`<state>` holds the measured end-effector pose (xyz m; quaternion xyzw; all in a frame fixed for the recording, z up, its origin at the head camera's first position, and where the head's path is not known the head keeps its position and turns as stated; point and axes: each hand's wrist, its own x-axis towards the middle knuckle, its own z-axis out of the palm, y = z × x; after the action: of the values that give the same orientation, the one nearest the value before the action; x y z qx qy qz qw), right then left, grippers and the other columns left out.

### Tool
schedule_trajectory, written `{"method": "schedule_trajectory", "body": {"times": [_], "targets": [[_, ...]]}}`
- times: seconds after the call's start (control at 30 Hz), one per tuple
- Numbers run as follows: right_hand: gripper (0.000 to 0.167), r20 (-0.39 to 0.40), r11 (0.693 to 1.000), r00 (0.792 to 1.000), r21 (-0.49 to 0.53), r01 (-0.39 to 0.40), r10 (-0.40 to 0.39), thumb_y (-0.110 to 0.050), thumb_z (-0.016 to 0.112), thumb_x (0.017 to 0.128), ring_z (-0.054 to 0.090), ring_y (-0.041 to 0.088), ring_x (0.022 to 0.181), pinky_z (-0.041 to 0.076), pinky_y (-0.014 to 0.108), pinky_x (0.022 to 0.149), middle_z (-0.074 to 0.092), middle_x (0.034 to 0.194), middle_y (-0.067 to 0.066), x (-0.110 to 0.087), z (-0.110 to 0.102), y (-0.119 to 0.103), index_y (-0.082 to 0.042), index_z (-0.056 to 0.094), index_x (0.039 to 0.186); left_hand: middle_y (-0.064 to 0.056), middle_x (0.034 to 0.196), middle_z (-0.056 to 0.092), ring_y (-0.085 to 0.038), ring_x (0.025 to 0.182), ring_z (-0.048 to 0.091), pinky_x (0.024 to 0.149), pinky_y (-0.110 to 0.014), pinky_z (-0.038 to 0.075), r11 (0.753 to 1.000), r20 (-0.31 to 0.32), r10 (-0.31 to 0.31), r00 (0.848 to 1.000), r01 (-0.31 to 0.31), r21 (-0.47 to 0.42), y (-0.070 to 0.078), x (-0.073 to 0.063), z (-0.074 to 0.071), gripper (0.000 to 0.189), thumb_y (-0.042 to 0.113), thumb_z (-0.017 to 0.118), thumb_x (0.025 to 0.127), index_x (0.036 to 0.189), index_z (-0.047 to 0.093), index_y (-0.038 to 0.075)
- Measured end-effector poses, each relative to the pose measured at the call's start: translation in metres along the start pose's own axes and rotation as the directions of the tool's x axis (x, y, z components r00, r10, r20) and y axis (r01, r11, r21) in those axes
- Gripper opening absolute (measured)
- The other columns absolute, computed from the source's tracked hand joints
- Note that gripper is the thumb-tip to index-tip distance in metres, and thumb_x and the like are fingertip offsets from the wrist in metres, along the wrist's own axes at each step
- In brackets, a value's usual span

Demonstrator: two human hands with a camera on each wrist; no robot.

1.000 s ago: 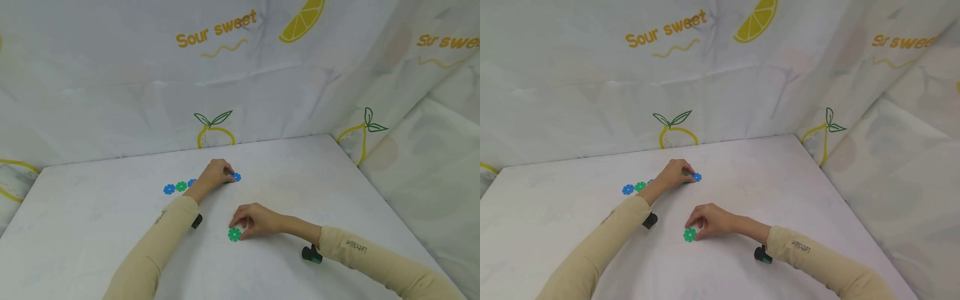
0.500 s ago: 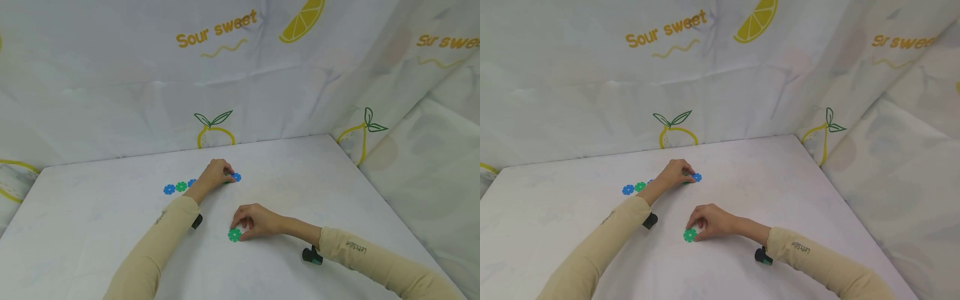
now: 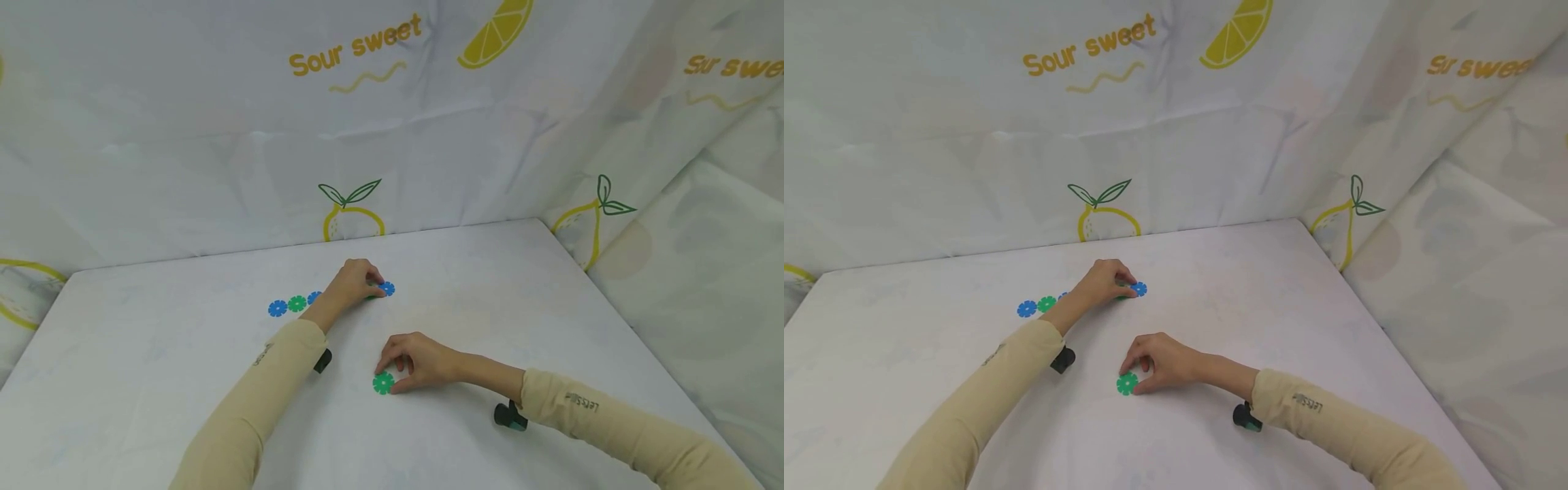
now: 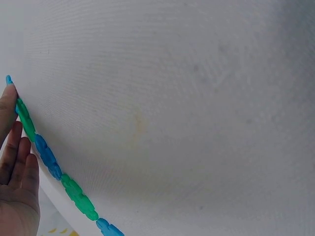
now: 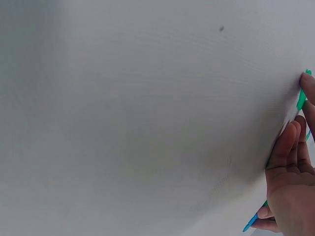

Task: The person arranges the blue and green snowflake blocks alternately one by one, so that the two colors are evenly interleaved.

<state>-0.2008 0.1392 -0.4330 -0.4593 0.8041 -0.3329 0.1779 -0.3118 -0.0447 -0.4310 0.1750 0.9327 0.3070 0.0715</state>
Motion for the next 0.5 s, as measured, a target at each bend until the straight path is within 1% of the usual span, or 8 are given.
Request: {"method": "schedule_trajectory", "body": {"times": [0.23, 0.5], "targets": [[0.025, -0.045, 1.0, 0.999, -0.01, -0.019, 0.018, -0.011, 0.083, 0.075, 0.053, 0.007, 0.073, 0.048, 0.015, 0.059, 0.062, 0.095, 0.001, -0.0017, 0.002, -0.0025, -0.007, 0.073, 0.097, -0.005, 0.1, 0.069, -0.021, 0.098, 0.061, 0.09, -0.035, 0.048, 1.0, -0.002, 0.009, 1.0, -0.009, 0.003, -0.0004, 0.0009, -0.0003, 0.022, 0.019, 0.08, 0.079, 0.096, 0.075, 0.006], [0.025, -0.094, 0.997, 0.993, 0.042, -0.062, 0.066, -0.012, 0.082, 0.076, 0.055, 0.008, 0.072, 0.05, 0.018, 0.061, 0.063, 0.089, 0.001, -0.0048, 0.0027, -0.0023, -0.008, 0.073, 0.098, -0.004, 0.101, 0.068, -0.021, 0.098, 0.06, 0.09, -0.035, 0.048, 1.0, 0.01, -0.01, 1.0, 0.01, 0.005, 0.0003, -0.0003, -0.0008, 0.022, 0.019, 0.079, 0.08, 0.097, 0.074, 0.007]]}}
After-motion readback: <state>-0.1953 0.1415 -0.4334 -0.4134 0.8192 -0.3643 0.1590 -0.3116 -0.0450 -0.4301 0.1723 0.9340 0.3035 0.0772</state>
